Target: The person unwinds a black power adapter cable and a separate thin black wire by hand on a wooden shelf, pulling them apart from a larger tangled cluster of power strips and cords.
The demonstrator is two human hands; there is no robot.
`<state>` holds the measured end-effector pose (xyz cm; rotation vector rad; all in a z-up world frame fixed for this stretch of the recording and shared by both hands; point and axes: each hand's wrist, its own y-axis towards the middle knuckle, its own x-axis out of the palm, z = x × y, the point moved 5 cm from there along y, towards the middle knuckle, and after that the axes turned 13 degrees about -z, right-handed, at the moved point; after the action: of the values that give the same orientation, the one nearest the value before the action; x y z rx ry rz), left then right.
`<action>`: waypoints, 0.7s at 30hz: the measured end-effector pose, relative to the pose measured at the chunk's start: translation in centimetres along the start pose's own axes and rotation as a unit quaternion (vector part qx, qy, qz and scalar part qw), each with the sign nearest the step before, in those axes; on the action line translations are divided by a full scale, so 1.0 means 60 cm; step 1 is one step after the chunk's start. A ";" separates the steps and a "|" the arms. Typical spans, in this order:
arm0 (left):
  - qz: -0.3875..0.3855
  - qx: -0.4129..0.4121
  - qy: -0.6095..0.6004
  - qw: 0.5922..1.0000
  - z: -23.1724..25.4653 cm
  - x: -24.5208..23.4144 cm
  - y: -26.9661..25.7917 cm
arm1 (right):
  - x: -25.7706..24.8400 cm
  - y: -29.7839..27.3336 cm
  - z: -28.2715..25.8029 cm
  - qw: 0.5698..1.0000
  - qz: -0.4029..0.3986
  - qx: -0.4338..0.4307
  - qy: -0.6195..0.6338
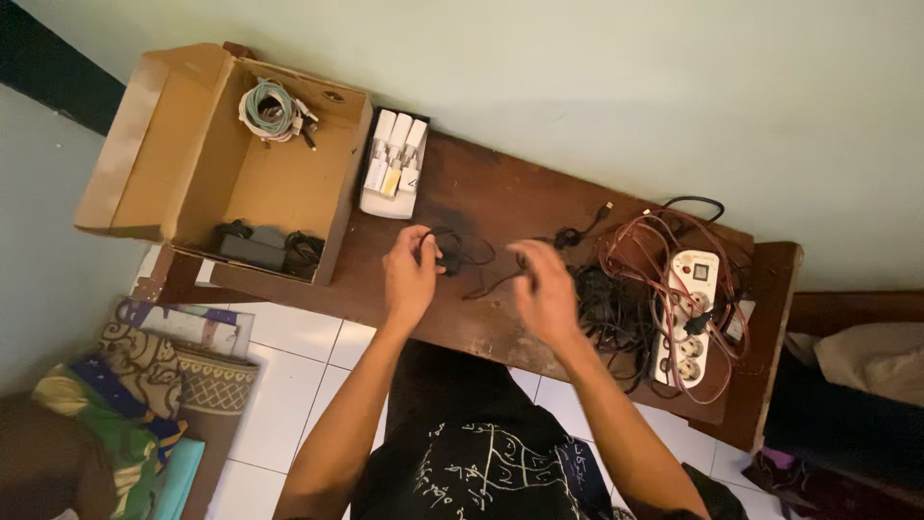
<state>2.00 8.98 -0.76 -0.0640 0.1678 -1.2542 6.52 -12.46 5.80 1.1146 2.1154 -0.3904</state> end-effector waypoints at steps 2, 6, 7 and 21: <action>-0.011 -0.022 0.028 0.999 0.008 0.011 -0.003 | 0.021 0.016 -0.049 0.998 -0.036 0.041 0.042; -0.027 0.044 0.001 0.999 0.035 0.029 -0.016 | 0.040 0.040 -0.086 0.997 -0.029 0.070 -0.013; -0.026 0.035 0.000 0.999 0.036 0.029 -0.015 | 0.045 0.045 -0.084 0.995 -0.036 0.089 -0.020; -0.016 0.079 0.010 0.997 0.077 -0.057 0.027 | 0.016 -0.042 0.183 0.975 0.110 0.190 0.029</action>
<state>3.23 12.55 3.90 0.0822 0.0852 -1.2972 8.98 -19.39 -2.75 1.5785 1.9880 -0.6824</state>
